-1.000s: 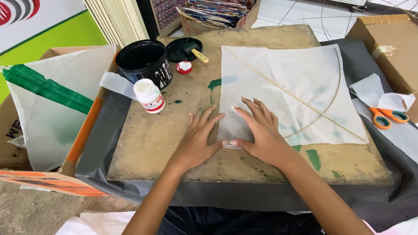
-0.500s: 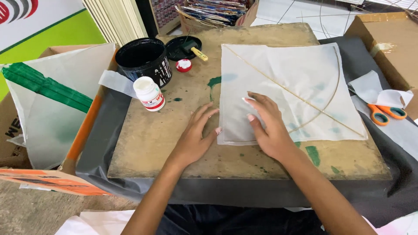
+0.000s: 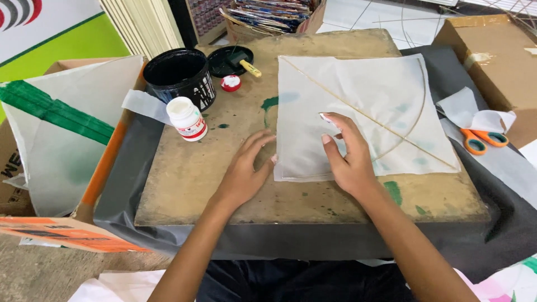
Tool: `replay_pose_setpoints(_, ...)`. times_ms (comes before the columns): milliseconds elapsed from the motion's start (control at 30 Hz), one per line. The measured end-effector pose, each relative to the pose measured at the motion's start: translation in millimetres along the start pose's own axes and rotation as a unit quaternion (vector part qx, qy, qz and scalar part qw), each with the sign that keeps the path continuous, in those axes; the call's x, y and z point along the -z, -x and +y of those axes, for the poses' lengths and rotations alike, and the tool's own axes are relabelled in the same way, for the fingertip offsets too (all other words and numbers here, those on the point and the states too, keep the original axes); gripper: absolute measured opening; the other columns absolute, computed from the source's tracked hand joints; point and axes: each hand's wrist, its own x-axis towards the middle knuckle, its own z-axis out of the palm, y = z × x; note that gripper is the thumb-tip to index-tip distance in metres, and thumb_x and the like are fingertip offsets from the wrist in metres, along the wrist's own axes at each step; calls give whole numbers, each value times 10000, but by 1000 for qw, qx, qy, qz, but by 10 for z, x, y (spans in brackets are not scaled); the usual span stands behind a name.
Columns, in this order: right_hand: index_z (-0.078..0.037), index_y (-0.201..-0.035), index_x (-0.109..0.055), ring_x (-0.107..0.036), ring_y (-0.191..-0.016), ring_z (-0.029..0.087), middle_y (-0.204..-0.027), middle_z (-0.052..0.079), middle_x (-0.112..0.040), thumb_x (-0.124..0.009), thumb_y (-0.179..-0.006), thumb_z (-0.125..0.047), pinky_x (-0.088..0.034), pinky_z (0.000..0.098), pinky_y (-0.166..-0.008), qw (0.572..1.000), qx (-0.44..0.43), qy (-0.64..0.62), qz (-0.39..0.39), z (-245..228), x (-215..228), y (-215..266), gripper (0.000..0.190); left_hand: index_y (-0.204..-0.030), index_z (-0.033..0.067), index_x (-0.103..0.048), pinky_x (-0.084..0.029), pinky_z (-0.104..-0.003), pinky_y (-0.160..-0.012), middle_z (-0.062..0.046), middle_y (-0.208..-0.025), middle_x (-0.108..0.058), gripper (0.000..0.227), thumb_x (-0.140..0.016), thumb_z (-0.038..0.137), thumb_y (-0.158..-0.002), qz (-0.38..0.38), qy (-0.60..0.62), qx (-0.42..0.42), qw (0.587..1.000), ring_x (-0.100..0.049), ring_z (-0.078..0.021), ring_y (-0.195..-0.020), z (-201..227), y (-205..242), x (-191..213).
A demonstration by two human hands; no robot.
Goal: Applying glue to the edges of a kite's paper skin and folding them over the bamboo frame to secure it.
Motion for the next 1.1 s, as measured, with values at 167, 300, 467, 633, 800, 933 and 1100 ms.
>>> replay_pose_setpoints(167, -66, -1399, -551, -573, -1262, 288, -1344, 123, -607, -557, -1015, -3, -459, 413, -964, 995, -79, -56, -2, 14, 30, -25, 389, -1399, 103, -583, -276, -588, -1207, -177, -1447, -564, 402, -590, 148, -1000, -6, -40, 1, 999, -482, -366, -1409, -46, -80, -42)
replay_pose_setpoints(300, -77, -1440, -518, -548, -1319, 324, -1373, 145, -618, -554, -1000, -38, -460, 431, -1000, 980, -168, -88, -59, -75, 105, -61, 443, -1352, 108, -638, -332, -601, -1181, -204, -1463, -537, 381, -580, 74, -977, -52, -56, -1, 997, -455, -421, -1411, 51, -159, -53)
replay_pose_setpoints(467, -59, -1545, -386, -418, -1435, 433, -1475, 221, -529, -572, -986, -129, -338, 557, -1160, 969, -181, 61, -154, -178, 255, -79, 594, -1379, 101, -630, -340, -562, -1185, -204, -1483, -527, 396, -576, 108, -986, -85, -80, -3, 993, -461, -397, -1415, 61, -278, -117)
replay_pose_setpoints(633, -78, -1624, -230, -332, -1450, 508, -1523, 285, -432, -594, -985, -237, -263, 625, -1191, 939, -160, 190, -238, -154, 360, -2, 752, -1423, 122, -596, -297, -565, -1195, -181, -1475, -549, 434, -578, 171, -992, -118, -151, -3, 981, -465, -351, -1421, 104, -331, -126)
replay_pose_setpoints(800, -206, -1661, -103, -300, -1519, 305, -1595, 141, -398, -509, -1019, -428, -154, 569, -1233, 875, -164, 286, -354, -148, 519, 9, 791, -1388, 121, -615, -247, -607, -1190, -140, -1445, -578, 412, -597, 216, -987, -96, -177, -32, 979, -468, -339, -1397, -3, -323, -163)
replay_pose_setpoints(933, -189, -1662, -119, -303, -1515, 322, -1586, 178, -405, -491, -1031, -443, -130, 584, -1225, 873, -152, 259, -384, -371, 703, -28, 775, -1370, 114, -622, -240, -614, -1189, -141, -1444, -582, 394, -592, 207, -989, -90, -176, -42, 979, -467, -347, -1396, -11, -362, -160)
replay_pose_setpoints(1100, -207, -1631, -245, -334, -1509, 355, -1536, 199, -485, -649, -946, -273, -51, 657, -1229, 855, -204, 211, -427, -397, 1028, -71, 799, -1348, 141, -636, -239, -613, -1192, -137, -1436, -583, 383, -622, 195, -969, -88, -189, -75, 975, -449, -352, -1420, -59, -364, -214)
